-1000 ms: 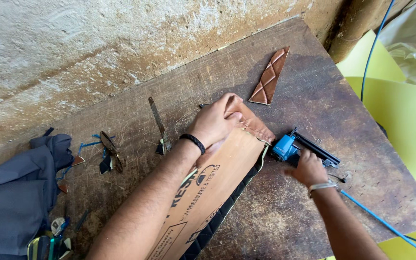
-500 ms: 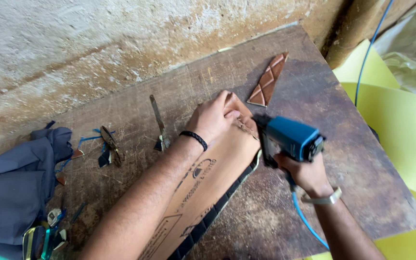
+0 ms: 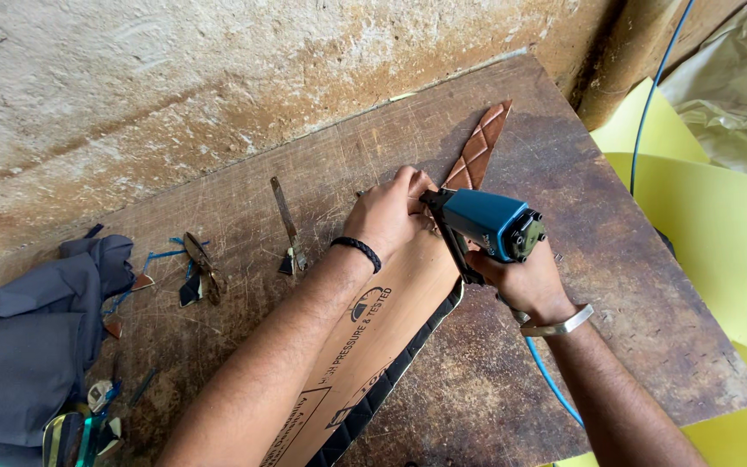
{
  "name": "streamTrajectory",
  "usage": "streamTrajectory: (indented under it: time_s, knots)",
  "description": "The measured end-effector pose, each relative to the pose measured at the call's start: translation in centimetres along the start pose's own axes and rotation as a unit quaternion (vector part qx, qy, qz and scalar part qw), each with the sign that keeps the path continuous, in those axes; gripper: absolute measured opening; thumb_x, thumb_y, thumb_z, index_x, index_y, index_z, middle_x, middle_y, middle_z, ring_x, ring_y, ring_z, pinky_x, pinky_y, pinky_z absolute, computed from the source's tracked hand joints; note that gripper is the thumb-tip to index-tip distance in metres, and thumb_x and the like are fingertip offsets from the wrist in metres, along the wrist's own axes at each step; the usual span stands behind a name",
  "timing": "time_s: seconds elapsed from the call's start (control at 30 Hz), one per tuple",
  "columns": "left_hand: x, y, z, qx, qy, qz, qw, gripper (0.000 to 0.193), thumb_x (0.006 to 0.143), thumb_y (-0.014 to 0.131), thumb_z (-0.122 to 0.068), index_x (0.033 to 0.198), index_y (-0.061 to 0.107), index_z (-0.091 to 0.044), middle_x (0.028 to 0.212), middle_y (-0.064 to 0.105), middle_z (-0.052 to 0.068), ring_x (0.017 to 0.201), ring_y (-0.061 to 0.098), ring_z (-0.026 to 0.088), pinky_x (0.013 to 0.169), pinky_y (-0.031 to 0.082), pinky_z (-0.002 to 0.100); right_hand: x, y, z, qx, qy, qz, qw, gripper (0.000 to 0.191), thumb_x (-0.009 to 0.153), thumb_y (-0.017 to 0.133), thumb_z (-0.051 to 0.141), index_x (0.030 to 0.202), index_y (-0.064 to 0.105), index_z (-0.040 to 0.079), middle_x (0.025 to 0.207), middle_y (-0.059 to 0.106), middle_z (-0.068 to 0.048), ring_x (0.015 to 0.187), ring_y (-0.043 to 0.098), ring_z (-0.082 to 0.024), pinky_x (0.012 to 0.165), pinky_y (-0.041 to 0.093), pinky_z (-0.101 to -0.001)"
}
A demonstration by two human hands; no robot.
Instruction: The person staples brown quilted fabric onto a rectangular cardboard backing using a pneumatic staple gun. They smooth the fabric, staple along the edges, and trim excess material with scissors.
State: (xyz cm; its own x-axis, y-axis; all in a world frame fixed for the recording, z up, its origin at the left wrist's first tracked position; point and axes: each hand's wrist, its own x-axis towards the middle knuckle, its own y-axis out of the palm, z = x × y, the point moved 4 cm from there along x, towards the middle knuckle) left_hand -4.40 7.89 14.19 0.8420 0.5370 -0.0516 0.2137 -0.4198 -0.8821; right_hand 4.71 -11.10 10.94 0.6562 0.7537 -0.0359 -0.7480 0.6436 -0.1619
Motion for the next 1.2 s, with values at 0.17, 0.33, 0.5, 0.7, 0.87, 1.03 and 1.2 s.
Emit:
streamTrajectory:
  time_s: [0.17,0.33,0.5,0.7,0.87,1.03,1.2]
  knots:
    - [3.3,0.4,-0.6,0.018,-0.027,0.011,0.999,0.065,0.083,0.083,-0.029,0.134,0.048,-0.012,0.11,0.074,0.015,0.104,0.072,0.034,0.089,0.058,0.046,3.2,-1.8,0.3,-0.044,-0.02,0.016,0.999,0.054,0.071,0.071,-0.002,0.124,0.064,0.004,0.097,0.074,-0.005,0.077,0.071,-0.012,0.062,0.059,-0.0296]
    - [2.8,0.7,-1.4,-0.045,0.045,0.08,0.995,0.096,0.071,0.092,-0.034,0.142,0.033,-0.006,0.134,0.06,0.024,0.117,0.065,0.035,0.095,0.056,0.044,4.0,-4.5,-3.8,-0.003,0.054,0.032,0.998,0.035,0.08,0.078,0.004,0.113,0.07,0.0,0.087,0.071,-0.014,0.068,0.065,-0.02,0.058,0.052,-0.0352]
    - [-9.7,-0.1,3.3,-0.115,-0.067,0.232,0.964,0.13,0.07,0.093,-0.035,0.161,0.003,-0.013,0.151,0.045,0.026,0.128,0.059,0.033,0.108,0.046,0.046,0.0,-9.1,-14.9,-0.205,0.238,0.032,0.949,0.037,0.088,0.076,0.031,0.119,0.073,0.011,0.098,0.08,-0.012,0.084,0.076,-0.022,0.079,0.06,-0.0396]
    - [-12.6,1.4,6.9,-0.104,-0.213,0.014,0.971,0.075,0.076,0.082,-0.03,0.144,0.053,-0.019,0.121,0.075,0.011,0.109,0.076,0.025,0.095,0.063,0.039,-2.7,-10.4,-23.6,-0.48,0.219,0.001,0.85,0.084,0.082,0.078,0.043,0.155,0.047,0.017,0.119,0.071,-0.018,0.106,0.07,-0.035,0.089,0.059,-0.0499]
    - [-2.2,-0.3,3.3,-0.1,-0.163,-0.035,0.981,0.067,0.08,0.081,-0.03,0.141,0.055,-0.02,0.114,0.077,0.01,0.102,0.076,0.025,0.087,0.061,0.04,2.0,-6.2,-16.3,-0.335,0.136,-0.018,0.932,0.066,0.079,0.078,0.048,0.135,0.063,0.017,0.121,0.068,-0.016,0.107,0.07,-0.031,0.091,0.056,-0.0467]
    - [9.2,2.1,-1.3,-0.057,-0.111,0.021,0.992,0.071,0.088,0.067,-0.032,0.155,0.047,-0.02,0.122,0.076,0.015,0.111,0.075,0.029,0.096,0.06,0.042,13.9,-4.0,-3.7,0.264,0.09,0.025,0.96,0.054,0.091,0.06,0.05,0.116,0.069,0.004,0.096,0.076,-0.008,0.076,0.075,-0.016,0.059,0.056,-0.0277]
    - [16.3,5.0,-2.4,-0.284,0.196,0.103,0.933,0.104,0.094,0.055,-0.063,0.163,0.013,0.004,0.17,0.012,0.022,0.159,0.011,0.032,0.127,0.014,0.04,23.7,-7.8,-2.2,0.095,0.148,-0.088,0.98,0.047,0.098,0.072,0.04,0.068,0.062,0.005,0.053,0.052,-0.006,0.041,0.048,-0.018,0.038,0.035,-0.034]
